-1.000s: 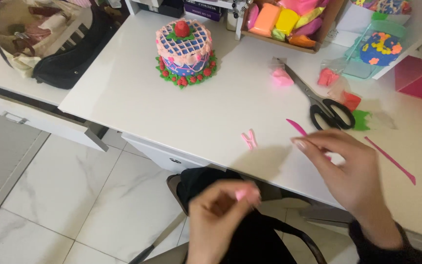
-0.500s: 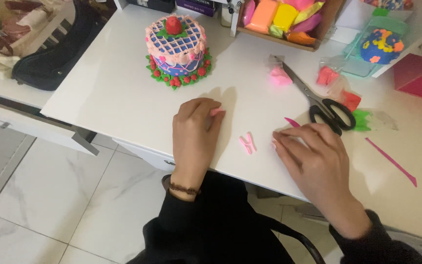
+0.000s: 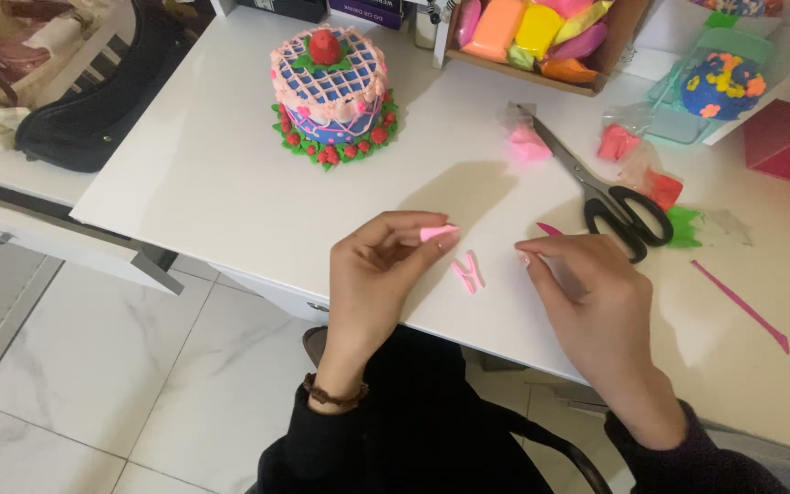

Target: The person shapes small pieces of pink clay into decorative elements on a white table. They use their fingers to roll and pinch the clay, then use a pink sculpting tool to refine the shapes. A decorated cake sits nearby on the table.

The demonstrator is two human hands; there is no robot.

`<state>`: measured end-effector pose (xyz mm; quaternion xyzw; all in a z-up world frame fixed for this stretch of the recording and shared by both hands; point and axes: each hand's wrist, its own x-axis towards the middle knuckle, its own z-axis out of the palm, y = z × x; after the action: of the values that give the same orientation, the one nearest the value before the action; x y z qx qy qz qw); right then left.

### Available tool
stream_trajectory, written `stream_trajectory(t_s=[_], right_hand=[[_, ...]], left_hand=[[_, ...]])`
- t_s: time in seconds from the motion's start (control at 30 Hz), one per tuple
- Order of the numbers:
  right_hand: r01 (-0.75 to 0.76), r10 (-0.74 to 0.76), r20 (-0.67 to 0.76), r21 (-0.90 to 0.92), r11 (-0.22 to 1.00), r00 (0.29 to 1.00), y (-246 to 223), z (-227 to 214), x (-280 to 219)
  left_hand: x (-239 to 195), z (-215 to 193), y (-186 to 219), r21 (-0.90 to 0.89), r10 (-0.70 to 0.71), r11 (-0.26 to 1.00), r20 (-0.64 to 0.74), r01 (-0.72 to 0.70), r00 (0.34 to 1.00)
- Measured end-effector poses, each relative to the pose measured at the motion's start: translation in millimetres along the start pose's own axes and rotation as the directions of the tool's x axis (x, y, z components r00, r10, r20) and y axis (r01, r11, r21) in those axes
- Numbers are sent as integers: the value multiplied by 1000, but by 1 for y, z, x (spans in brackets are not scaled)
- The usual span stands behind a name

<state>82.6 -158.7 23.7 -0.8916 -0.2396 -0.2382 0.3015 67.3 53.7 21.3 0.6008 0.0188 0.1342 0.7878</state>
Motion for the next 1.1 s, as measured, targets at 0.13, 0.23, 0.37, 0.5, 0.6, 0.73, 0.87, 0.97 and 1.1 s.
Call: stream_trajectory(t_s=[0.13, 0.23, 0.37, 0.5, 0.6, 0.73, 0.87, 0.97, 1.1], right_hand=[[-467, 468, 106, 412, 783, 877, -44, -6, 22], [-501, 502, 131, 460, 733, 855, -51, 1, 34], [-489, 453, 208, 525, 697, 867, -55, 11, 38], [-492, 406, 279, 497, 715, 871, -58, 5, 41], [-460, 357, 289, 534, 710, 888, -54, 6, 39], [-376, 273, 275, 465, 802, 922, -45, 9, 37], [-360, 275, 276, 334, 871, 921, -44, 9, 38], [-356, 282, 270, 286, 889, 921, -36, 11, 37], [-476, 386, 288, 392, 787, 876, -24, 19, 32]], left_hand=[[-2, -2, 4, -63, 18, 998, 60, -14, 998], [-1, -4, 2, -79, -10, 997, 100, 18, 995], [-2, -6, 0, -67, 25, 998, 124, -17, 992], [-4, 0, 6, -28, -43, 999, 85, 46, 995], [-3, -2, 0, -1, -20, 1000, 99, 20, 995], [-4, -4, 1, -70, 0, 997, 153, 10, 988], [-5, -3, 6, -26, -43, 999, 150, 47, 988], [-4, -2, 9, -5, -73, 997, 160, 75, 984], [-1, 0, -2, 42, -90, 995, 117, 86, 989]])
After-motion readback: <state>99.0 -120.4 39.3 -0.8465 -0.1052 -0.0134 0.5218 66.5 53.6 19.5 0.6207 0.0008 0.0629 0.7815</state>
